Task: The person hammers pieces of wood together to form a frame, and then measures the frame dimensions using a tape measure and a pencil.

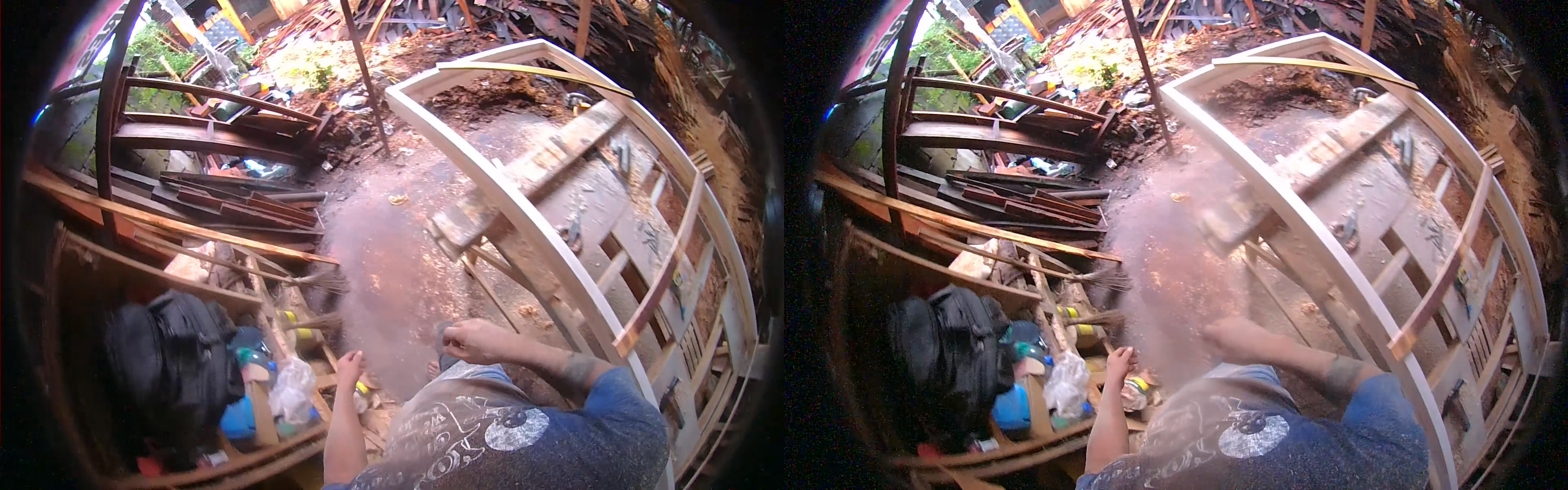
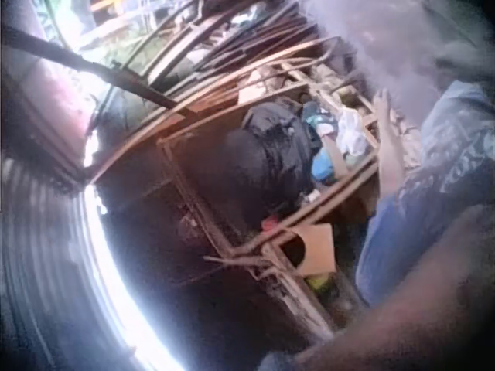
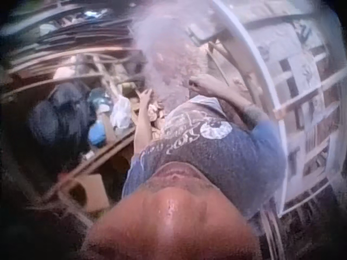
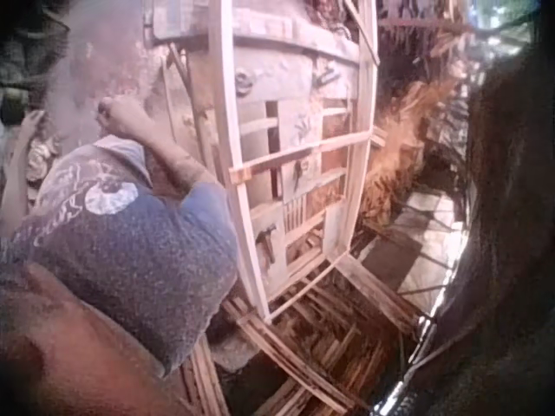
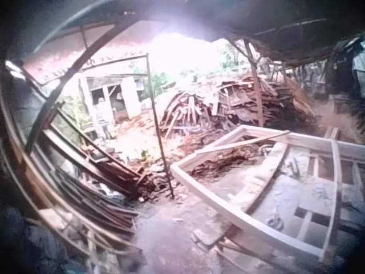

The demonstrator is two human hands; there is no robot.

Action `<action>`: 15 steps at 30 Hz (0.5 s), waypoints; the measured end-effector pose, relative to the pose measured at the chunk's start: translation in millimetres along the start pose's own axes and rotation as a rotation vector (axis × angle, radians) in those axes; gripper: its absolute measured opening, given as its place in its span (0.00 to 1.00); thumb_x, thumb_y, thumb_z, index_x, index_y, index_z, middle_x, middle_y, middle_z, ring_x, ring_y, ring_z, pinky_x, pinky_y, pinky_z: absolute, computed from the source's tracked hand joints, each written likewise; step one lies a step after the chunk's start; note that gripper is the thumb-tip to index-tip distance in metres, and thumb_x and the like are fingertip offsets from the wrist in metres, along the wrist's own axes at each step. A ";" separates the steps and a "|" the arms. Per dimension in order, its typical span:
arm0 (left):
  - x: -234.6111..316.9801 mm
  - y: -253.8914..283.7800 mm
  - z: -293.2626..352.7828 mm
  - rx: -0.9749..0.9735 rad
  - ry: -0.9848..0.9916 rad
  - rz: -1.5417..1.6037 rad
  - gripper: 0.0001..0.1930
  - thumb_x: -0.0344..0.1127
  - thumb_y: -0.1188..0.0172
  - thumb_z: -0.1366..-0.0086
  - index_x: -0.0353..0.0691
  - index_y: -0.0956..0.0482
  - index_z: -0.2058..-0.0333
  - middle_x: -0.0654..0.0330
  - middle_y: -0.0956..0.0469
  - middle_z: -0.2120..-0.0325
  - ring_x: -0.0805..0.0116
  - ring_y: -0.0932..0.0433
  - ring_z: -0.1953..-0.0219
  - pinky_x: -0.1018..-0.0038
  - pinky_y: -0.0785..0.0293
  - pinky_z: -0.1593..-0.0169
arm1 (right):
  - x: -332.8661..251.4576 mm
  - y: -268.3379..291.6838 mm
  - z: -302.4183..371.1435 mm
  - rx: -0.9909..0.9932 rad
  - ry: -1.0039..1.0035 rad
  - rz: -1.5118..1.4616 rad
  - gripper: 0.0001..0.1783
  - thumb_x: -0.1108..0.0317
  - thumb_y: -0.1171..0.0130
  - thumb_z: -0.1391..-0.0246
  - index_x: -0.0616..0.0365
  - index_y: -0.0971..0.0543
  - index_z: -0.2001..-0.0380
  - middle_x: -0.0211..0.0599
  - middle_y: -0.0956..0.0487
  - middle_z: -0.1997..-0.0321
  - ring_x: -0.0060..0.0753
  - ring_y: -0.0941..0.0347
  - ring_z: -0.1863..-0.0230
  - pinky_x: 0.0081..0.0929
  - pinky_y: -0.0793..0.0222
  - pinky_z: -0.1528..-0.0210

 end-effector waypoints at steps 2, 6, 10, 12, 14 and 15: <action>62.3 14.0 -34.0 0.016 -0.016 0.033 0.17 0.42 0.41 0.31 0.36 0.20 0.51 0.58 0.16 0.64 0.70 0.16 0.65 0.75 0.23 0.64 | 7.8 0.5 -57.8 -0.011 -0.038 -0.059 0.13 0.62 0.43 0.39 0.60 0.20 0.59 0.51 0.19 0.63 0.55 0.21 0.58 0.46 0.27 0.55; 157.0 15.9 -118.6 -0.133 -0.049 0.090 0.17 0.42 0.41 0.31 0.36 0.20 0.51 0.59 0.16 0.63 0.67 0.17 0.65 0.74 0.22 0.63 | 47.4 39.0 -184.6 0.143 -0.064 -0.324 0.14 0.62 0.41 0.40 0.60 0.19 0.56 0.46 0.17 0.63 0.42 0.19 0.59 0.35 0.26 0.53; 232.4 42.9 -210.2 -0.138 -0.060 -0.180 0.19 0.43 0.40 0.31 0.35 0.20 0.49 0.57 0.17 0.61 0.68 0.18 0.62 0.72 0.23 0.58 | 144.1 117.9 -335.8 0.403 -0.034 -0.840 0.15 0.61 0.38 0.39 0.60 0.19 0.55 0.34 0.18 0.57 0.31 0.21 0.55 0.33 0.25 0.50; 249.6 85.3 -254.0 -0.017 -0.085 -0.386 0.20 0.44 0.39 0.32 0.33 0.19 0.50 0.58 0.16 0.63 0.69 0.19 0.64 0.71 0.23 0.58 | 172.4 175.7 -401.4 0.461 -0.111 -1.481 0.09 0.67 0.44 0.38 0.57 0.20 0.58 0.35 0.18 0.59 0.32 0.21 0.55 0.36 0.24 0.51; 197.1 180.4 -318.4 0.095 -0.052 -0.588 0.20 0.45 0.38 0.34 0.35 0.18 0.53 0.59 0.16 0.66 0.67 0.18 0.70 0.69 0.22 0.65 | 200.9 217.4 -480.6 0.534 -0.133 -1.901 0.11 0.70 0.49 0.37 0.55 0.23 0.53 0.35 0.18 0.57 0.33 0.22 0.52 0.39 0.27 0.48; 209.6 167.1 -334.8 0.013 0.207 -0.338 0.19 0.46 0.39 0.34 0.36 0.17 0.54 0.59 0.17 0.68 0.69 0.19 0.72 0.71 0.22 0.69 | 234.3 234.3 -501.0 0.606 -0.166 -1.901 0.11 0.70 0.49 0.37 0.55 0.23 0.53 0.35 0.18 0.57 0.33 0.22 0.52 0.39 0.27 0.48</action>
Point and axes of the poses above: each hand's wrist, its own z-axis away from the middle knuckle, its own y-axis out of the back of the hand, x = y × z, the point moved 5 cm from there along -z, towards the middle knuckle
